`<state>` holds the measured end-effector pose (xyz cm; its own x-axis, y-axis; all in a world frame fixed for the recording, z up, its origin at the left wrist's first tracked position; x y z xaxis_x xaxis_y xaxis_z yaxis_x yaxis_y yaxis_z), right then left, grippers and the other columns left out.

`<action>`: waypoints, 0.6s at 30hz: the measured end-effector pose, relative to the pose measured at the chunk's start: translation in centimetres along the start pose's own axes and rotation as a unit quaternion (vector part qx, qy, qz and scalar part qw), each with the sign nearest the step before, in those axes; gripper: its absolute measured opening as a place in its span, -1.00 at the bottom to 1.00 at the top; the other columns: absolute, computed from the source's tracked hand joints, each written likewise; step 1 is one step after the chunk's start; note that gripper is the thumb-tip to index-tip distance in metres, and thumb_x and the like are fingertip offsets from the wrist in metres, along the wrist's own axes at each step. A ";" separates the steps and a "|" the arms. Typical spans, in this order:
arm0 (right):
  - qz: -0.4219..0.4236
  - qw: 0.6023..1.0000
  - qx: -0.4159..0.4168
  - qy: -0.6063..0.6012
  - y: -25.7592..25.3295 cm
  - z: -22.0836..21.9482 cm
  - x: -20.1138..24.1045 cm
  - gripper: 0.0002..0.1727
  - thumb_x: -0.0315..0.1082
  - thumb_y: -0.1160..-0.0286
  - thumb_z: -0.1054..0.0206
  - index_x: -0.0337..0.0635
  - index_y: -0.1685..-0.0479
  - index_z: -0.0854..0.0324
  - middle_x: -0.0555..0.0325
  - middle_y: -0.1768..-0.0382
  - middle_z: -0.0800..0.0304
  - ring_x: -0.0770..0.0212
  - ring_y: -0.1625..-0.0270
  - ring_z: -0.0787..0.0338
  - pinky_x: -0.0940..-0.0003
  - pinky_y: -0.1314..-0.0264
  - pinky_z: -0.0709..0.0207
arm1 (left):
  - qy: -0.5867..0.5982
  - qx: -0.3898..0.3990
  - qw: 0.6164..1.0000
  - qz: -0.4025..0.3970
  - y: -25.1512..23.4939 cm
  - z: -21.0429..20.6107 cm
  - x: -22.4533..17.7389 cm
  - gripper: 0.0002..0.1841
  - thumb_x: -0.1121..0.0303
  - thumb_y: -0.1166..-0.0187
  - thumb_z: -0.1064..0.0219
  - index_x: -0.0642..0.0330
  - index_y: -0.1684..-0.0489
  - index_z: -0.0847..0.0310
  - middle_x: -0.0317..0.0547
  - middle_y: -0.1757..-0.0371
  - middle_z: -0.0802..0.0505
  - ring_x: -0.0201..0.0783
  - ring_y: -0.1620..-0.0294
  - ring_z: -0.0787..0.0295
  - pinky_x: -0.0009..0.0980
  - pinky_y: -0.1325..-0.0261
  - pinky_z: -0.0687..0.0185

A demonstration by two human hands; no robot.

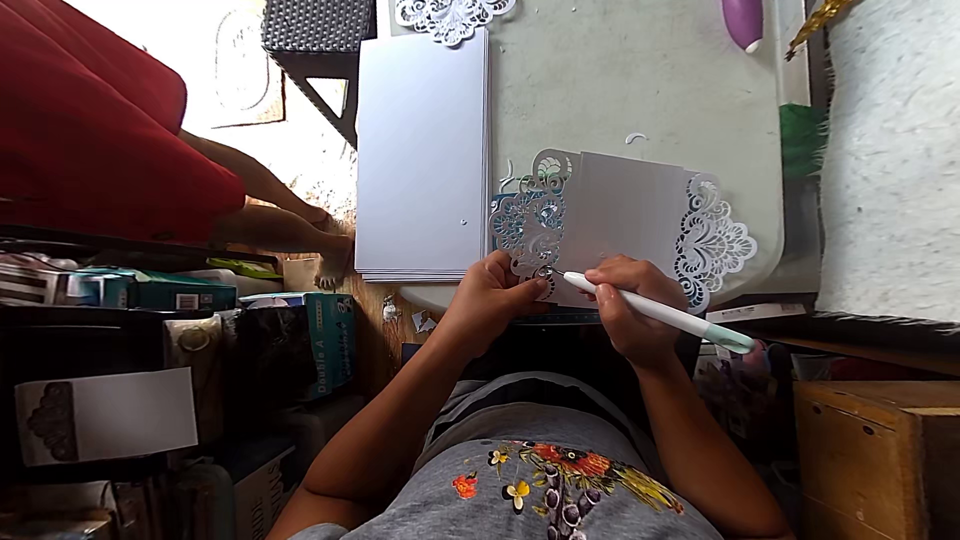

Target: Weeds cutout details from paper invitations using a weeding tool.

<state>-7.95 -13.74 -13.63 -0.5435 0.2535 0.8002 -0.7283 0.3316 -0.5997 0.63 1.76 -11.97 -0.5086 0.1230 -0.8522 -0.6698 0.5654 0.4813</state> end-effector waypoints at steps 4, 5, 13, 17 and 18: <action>0.004 1.000 0.008 -0.003 0.0 0.0 -0.1 -0.85 -0.45 -0.51 -0.25 -0.35 0.17 -0.68 0.14 0.25 -0.79 0.48 0.16 -0.79 0.59 0.11 -0.69 | -0.004 0.001 1.000 -0.002 0.0 0.0 0.0 -0.77 0.67 -0.62 -0.26 0.22 -0.12 -0.48 -0.15 0.13 -0.89 -0.33 0.16 -0.92 -0.38 0.02 -0.88; 0.005 1.000 0.009 -0.003 0.0 0.0 -0.1 -0.85 -0.45 -0.51 -0.25 -0.35 0.17 -0.68 0.14 0.25 -0.79 0.48 0.16 -0.79 0.59 0.11 -0.69 | -0.003 0.001 1.000 -0.003 0.0 0.0 0.0 -0.77 0.67 -0.62 -0.26 0.22 -0.12 -0.48 -0.15 0.13 -0.89 -0.33 0.16 -0.92 -0.38 0.02 -0.88; -0.017 1.000 0.004 -0.017 -0.1 0.0 -0.1 -0.86 -0.47 -0.51 -0.26 -0.37 0.19 -0.69 0.16 0.28 -0.80 0.50 0.21 -0.79 0.60 0.15 -0.71 | -0.006 -0.003 1.000 -0.003 0.0 0.0 0.0 -0.77 0.67 -0.62 -0.27 0.22 -0.11 -0.49 -0.16 0.14 -0.89 -0.33 0.16 -0.92 -0.38 0.02 -0.88; -0.025 0.999 0.000 -0.034 -0.1 -0.1 -0.1 -0.87 -0.48 -0.52 -0.27 -0.33 0.17 -0.71 0.19 0.26 -0.82 0.49 0.21 -0.82 0.55 0.16 -0.75 | -0.009 -0.008 1.000 -0.002 0.0 0.0 0.0 -0.78 0.67 -0.62 -0.27 0.22 -0.09 -0.49 -0.16 0.15 -0.89 -0.33 0.17 -0.92 -0.37 0.04 -0.89; -0.028 0.999 0.001 -0.032 -0.1 -0.1 -0.1 -0.87 -0.47 -0.53 -0.27 -0.33 0.17 -0.70 0.20 0.26 -0.83 0.50 0.21 -0.82 0.56 0.16 -0.74 | -0.012 -0.008 1.000 0.000 0.0 0.0 0.0 -0.77 0.67 -0.62 -0.26 0.22 -0.11 -0.48 -0.16 0.14 -0.89 -0.33 0.17 -0.92 -0.36 0.04 -0.89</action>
<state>-7.74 -13.68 -13.66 -0.5282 0.1754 0.8308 -0.7587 0.3419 -0.5545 0.63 1.79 -11.94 -0.4956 0.1424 -0.8568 -0.6781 0.5529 0.4842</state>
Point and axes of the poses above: each hand's wrist, its own y-axis away from the middle knuckle, its own z-axis out of the back of the hand, x = y × z, the point moved 4 cm from there along -y, towards the middle knuckle
